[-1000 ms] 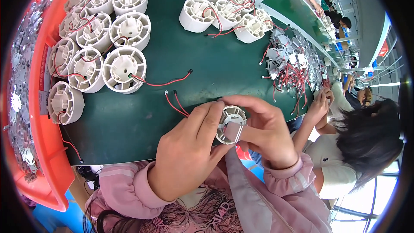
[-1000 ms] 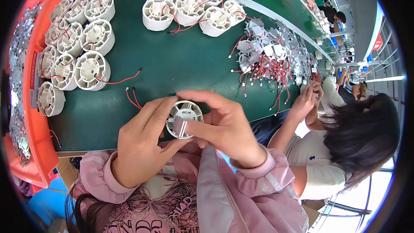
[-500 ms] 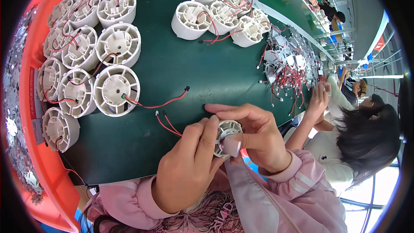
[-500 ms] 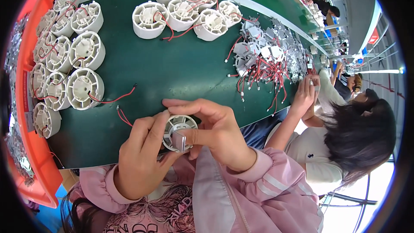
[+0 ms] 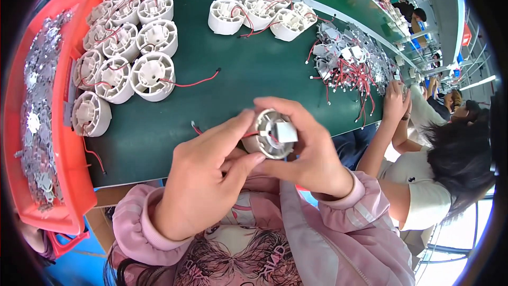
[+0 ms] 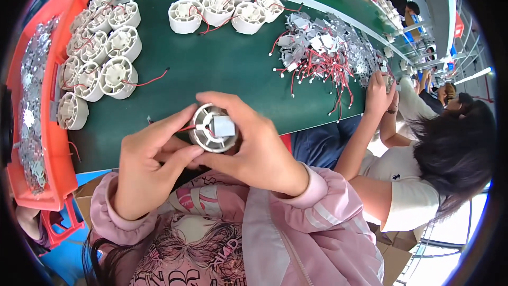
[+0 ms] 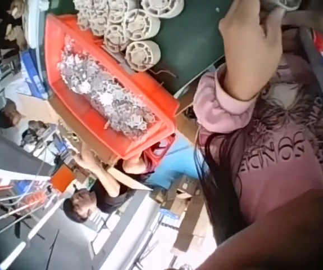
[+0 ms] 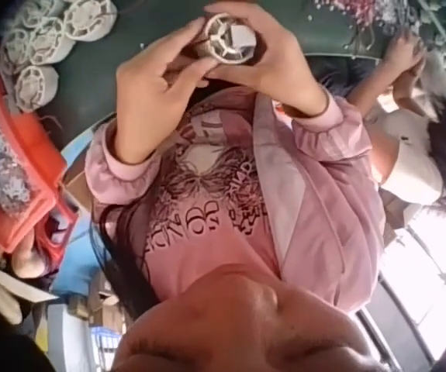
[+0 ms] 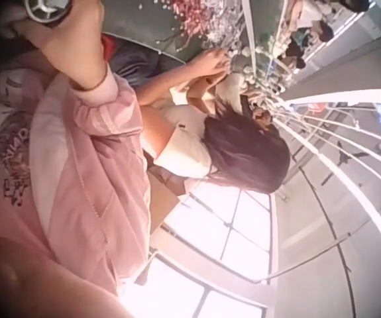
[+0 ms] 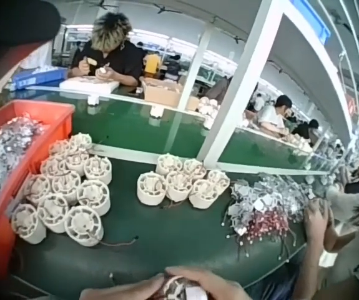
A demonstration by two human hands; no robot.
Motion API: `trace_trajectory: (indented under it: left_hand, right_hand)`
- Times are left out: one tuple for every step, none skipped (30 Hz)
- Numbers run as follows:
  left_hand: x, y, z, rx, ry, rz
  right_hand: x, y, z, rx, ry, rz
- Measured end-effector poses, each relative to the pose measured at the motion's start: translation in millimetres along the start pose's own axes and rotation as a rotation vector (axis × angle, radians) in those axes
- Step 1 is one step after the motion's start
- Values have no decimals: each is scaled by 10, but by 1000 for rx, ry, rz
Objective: The person assembles electronic components by hand, picking up a white plastic housing and a metal plate with wires. They fit the plate into the housing, press it into place, and then set the completed assembly onto the green workbench.
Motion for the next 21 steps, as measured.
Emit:
trace_trajectory:
  left_hand:
    - [-96,20,22,21,40,71]
    - [-160,32,100,23,35,66]
    - [-212,26,250,116,-28,-31]
    - [-249,21,391,213,-91,-127]
    - [-277,16,441,311,-155,-222]
    - [-277,25,414,307,-163,-231]
    - [-247,33,357,233,100,-236]
    - [-213,41,291,159,363,-238]
    - [-218,51,241,84,626,-235]
    - [-255,69,193,85,621,-241]
    - [-286,94,136,173,866,-97]
    - [-311,125,83,261,1107,55]
    - [-322,169,60,339,1341,211]
    - [-321,217,55,327,1334,206]
    - [-303,271,51,261,1381,297]
    - [-291,297,23,218,1434,398]
    - [-281,321,0,174,1483,501]
    - [-288,345,-16,186,1484,509]
    - [-307,368,-28,221,1425,460]
    - [-324,430,-3,216,1352,400]
    - [-336,471,16,213,1278,342]
  right_hand:
    - [6,37,7,-14,160,137]
    - [58,88,33,-17,156,143]
    - [161,117,74,57,147,137]
    - [264,151,121,128,140,130]
    - [308,174,154,198,135,124]
    - [323,197,165,199,133,136]
    - [333,220,171,244,87,131]
    - [338,242,175,288,42,124]
    - [344,262,180,333,-4,115]
    - [344,282,183,333,-7,123]
    - [339,301,180,347,-40,122]
    - [330,319,177,360,-74,119]
    - [317,317,163,385,-110,116]
    - [305,311,162,396,-117,119]
    - [291,305,171,419,-146,119]
    - [302,330,209,418,-164,118]
    - [311,355,233,416,-182,116]
    - [322,385,245,403,-179,115]
    - [338,422,257,371,-171,98]
    - [315,422,228,372,-184,81]
    - [290,419,204,372,-195,64]
Point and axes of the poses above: each hand's wrist, its own y-axis away from the middle knuckle, its own z-axis out of the back of the hand, x = y × z, the point moved 1 cm from there along -y, towards the middle knuckle, and after that the axes turned 10 degrees about -x, right-handed, at the moved point
